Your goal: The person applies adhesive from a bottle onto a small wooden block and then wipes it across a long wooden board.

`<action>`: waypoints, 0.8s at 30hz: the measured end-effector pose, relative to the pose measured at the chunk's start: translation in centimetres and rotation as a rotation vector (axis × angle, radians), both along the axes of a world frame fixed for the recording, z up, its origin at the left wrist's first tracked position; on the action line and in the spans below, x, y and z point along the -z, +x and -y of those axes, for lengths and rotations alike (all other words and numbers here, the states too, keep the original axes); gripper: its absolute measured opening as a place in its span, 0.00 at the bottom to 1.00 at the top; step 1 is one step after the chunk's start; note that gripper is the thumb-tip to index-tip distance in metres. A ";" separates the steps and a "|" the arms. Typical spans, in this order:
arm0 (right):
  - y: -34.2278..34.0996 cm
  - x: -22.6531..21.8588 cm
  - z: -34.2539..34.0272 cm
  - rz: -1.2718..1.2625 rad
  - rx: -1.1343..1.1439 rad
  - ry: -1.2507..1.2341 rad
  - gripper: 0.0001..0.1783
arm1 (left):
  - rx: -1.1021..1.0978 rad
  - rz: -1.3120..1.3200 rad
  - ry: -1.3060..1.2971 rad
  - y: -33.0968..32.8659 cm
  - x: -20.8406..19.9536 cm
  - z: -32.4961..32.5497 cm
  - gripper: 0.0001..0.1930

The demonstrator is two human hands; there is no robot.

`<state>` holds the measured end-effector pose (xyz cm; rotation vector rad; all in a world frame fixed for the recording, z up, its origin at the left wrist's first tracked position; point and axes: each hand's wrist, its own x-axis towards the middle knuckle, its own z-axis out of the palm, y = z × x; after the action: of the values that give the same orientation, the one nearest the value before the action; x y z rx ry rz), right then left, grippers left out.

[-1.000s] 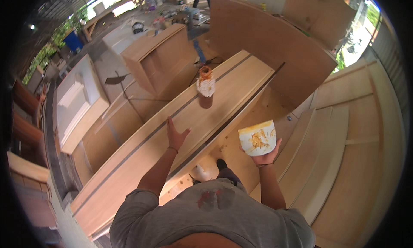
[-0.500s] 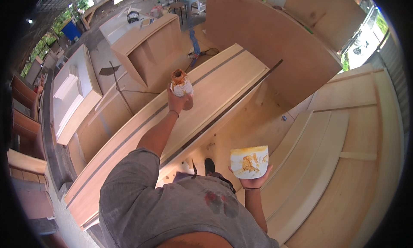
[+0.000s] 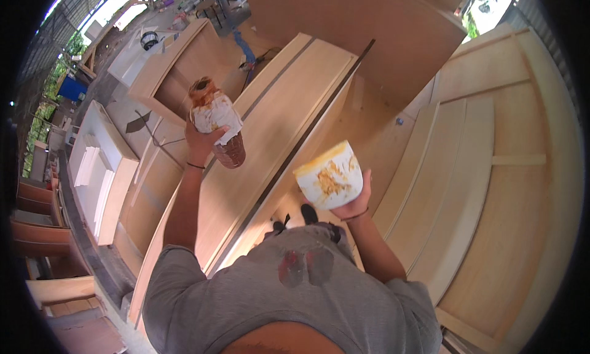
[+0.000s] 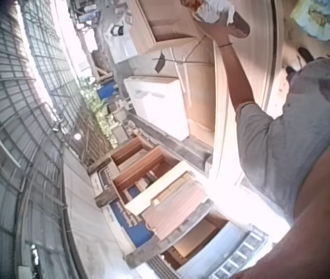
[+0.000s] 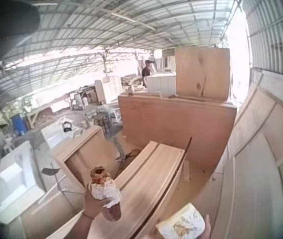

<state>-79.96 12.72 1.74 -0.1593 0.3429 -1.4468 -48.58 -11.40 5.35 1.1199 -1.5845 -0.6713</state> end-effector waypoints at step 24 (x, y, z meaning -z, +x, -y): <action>8.3 -3.4 5.2 0.163 -0.347 -0.020 0.37 | 0.420 1.535 0.096 -2.4 -18.6 -6.5 0.43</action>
<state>-71.61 7.54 5.11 -0.1096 0.1575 -1.1117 -51.02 -4.94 23.98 1.4681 -3.1488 -0.0002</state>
